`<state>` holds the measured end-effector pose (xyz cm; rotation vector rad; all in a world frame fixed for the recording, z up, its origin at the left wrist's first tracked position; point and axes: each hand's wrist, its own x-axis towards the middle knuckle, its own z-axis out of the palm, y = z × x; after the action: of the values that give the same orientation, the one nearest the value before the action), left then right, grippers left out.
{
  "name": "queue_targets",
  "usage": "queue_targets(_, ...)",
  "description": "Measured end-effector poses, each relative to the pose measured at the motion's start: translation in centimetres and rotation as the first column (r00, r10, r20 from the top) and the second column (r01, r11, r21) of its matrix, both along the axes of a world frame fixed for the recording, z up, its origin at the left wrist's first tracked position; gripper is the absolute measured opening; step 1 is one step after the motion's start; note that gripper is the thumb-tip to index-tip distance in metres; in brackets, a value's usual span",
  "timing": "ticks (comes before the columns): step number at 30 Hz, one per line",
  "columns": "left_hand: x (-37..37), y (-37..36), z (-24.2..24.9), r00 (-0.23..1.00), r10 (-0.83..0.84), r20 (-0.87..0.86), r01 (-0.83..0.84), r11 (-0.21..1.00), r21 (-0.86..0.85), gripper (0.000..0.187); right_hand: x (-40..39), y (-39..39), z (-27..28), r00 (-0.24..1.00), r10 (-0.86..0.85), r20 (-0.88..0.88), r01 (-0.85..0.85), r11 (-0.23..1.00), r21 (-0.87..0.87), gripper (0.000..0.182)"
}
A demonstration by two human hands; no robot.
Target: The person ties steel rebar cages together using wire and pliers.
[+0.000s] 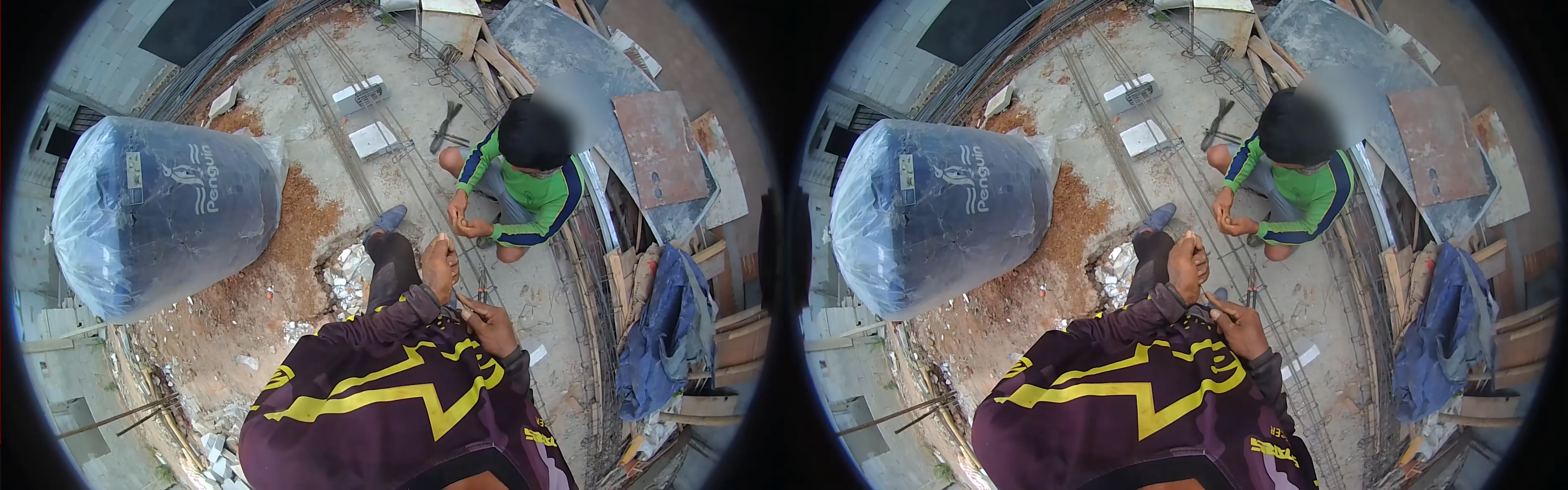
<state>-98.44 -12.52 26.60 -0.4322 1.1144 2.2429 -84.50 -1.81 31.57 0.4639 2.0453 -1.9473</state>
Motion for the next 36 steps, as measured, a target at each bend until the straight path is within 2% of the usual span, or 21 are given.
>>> queue_targets(3, -4.5, -1.0, -0.7, 0.999, -0.049, -0.023, 0.048, 0.998, -0.038, 0.028, -4.3, -1.1, -0.8, 1.0, 0.004, 0.013, -0.003, 1.0, -0.005, 0.038)
queue_targets(6, -11.4, -3.2, -2.2, 0.999, -0.05, -0.002, 0.05, 0.997, 0.064, 0.029, -11.1, -3.0, -1.8, 0.999, 0.019, 0.034, -0.018, 1.0, -0.025, 0.038)
queue_targets(7, -13.8, -3.7, -1.7, 1.0, -0.006, -0.022, 0.007, 1.0, 0.016, 0.029, -13.8, -3.8, -2.2, 0.999, 0.02, 0.046, -0.019, 0.999, -0.035, 0.038)
queue_targets(8, -16.4, -4.3, -0.6, 0.999, 0.026, -0.046, -0.028, 0.999, -0.035, 0.029, -16.6, -4.6, -3.0, 0.996, 0.05, 0.068, -0.052, 0.998, 0.023, 0.04)
queue_targets(9, -19.4, -5.0, -0.1, 0.997, 0.037, -0.071, -0.044, 0.995, -0.094, 0.028, -20.1, -5.6, -2.7, 0.997, 0.08, -0.006, -0.08, 0.994, 0.075, 0.04)
queue_targets(10, -22.2, -6.0, -0.5, 0.996, 0.075, -0.045, -0.078, 0.995, -0.061, 0.027, -23.4, -6.5, -1.8, 0.995, 0.085, -0.053, -0.078, 0.99, 0.121, 0.04)
queue_targets(11, -24.5, -7.1, -0.5, 0.986, 0.062, -0.152, -0.072, 0.996, -0.061, 0.027, -25.5, -7.6, -0.9, 0.997, 0.077, -0.024, -0.073, 0.988, 0.138, 0.04)
queue_targets(13, -29.3, -8.3, -0.4, 0.998, 0.032, -0.062, -0.042, 0.987, -0.153, 0.027, -30.1, -8.7, 0.6, 0.995, 0.073, 0.074, -0.084, 0.983, 0.16, 0.039)
queue_targets(15, -33.0, -8.9, -1.6, 0.997, -0.068, -0.04, 0.061, 0.987, -0.15, 0.027, -33.0, -10.4, 0.6, 0.993, 0.01, 0.117, -0.036, 0.973, 0.226, 0.038)
queue_targets(19, -39.0, -8.7, -2.1, 0.96, -0.276, 0.043, 0.279, 0.956, -0.095, 0.027, -34.8, -13.6, -2.0, 0.949, -0.314, 0.025, 0.302, 0.93, 0.209, 0.034)
queue_targets(22, -41.2, -7.5, -2.1, 0.925, -0.368, 0.09, 0.375, 0.923, -0.084, 0.026, -36.1, -15.0, -1.1, 0.886, -0.459, 0.067, 0.432, 0.87, 0.237, 0.032)
queue_targets(26, -43.9, -6.1, -2.3, 0.872, -0.476, 0.112, 0.487, 0.865, -0.119, 0.024, -37.8, -15.6, -1.0, 0.828, -0.555, 0.083, 0.499, 0.796, 0.343, 0.032)
queue_targets(29, -45.5, -5.1, -2.1, 0.849, -0.519, 0.096, 0.528, 0.828, -0.187, 0.023, -39.1, -15.3, -0.5, 0.792, -0.598, 0.123, 0.549, 0.786, 0.283, 0.032)
queue_targets(30, -46.0, -4.8, -2.6, 0.843, -0.53, 0.088, 0.536, 0.82, -0.199, 0.021, -39.7, -16.1, -2.7, 0.759, -0.649, -0.059, 0.622, 0.694, 0.363, 0.04)
queue_targets(33, -47.6, -4.6, -4.2, 0.785, -0.619, 0.02, 0.607, 0.762, -0.227, 0.019, -40.4, -17.4, -5.7, 0.724, -0.685, -0.076, 0.666, 0.667, 0.332, 0.04)
queue_targets(34, -47.9, -4.3, -4.8, 0.792, -0.61, 0.021, 0.59, 0.758, -0.279, 0.017, -40.2, -17.8, -5.9, 0.715, -0.698, 0.035, 0.669, 0.697, 0.258, 0.037)
queue_targets(36, -48.1, -3.9, -5.4, 0.767, -0.64, -0.035, 0.6, 0.737, -0.31, 0.017, -39.5, -19.5, -8.0, 0.698, -0.703, 0.138, 0.675, 0.71, 0.199, 0.037)
